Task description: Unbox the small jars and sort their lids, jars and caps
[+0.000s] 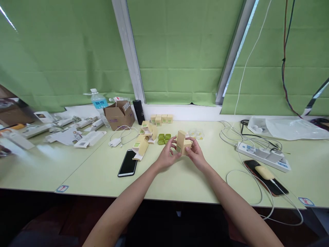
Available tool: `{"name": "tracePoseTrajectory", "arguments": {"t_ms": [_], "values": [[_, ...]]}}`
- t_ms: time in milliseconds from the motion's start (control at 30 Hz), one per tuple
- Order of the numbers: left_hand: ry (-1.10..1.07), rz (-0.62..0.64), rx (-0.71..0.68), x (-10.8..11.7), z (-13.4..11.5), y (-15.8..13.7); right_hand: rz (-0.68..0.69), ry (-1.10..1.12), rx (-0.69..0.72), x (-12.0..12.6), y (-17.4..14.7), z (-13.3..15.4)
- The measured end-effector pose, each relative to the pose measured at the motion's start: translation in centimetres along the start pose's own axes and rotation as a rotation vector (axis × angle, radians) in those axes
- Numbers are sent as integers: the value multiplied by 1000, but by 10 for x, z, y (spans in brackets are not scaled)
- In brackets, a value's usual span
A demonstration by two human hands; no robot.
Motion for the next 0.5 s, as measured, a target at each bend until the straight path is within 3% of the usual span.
{"name": "tracePoseTrajectory", "arguments": {"t_ms": [167, 367, 500], "values": [[42, 31, 92, -5, 1, -2, -37, -347, 192, -8, -5, 0], [-73, -132, 99, 4, 7, 3, -169, -764, 588, -16, -25, 29], [-115, -120, 76, 3, 13, 3, -193, -833, 633, -16, -27, 36]]}}
Point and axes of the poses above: each hand's wrist, its own y-axis towards the middle knuckle, its own x-axis out of the back of the hand, z = x × y, the point moved 6 cm from there along y, towards the middle knuckle, and after that the axes turned 9 degrees about -x, right-handed, at the moved point
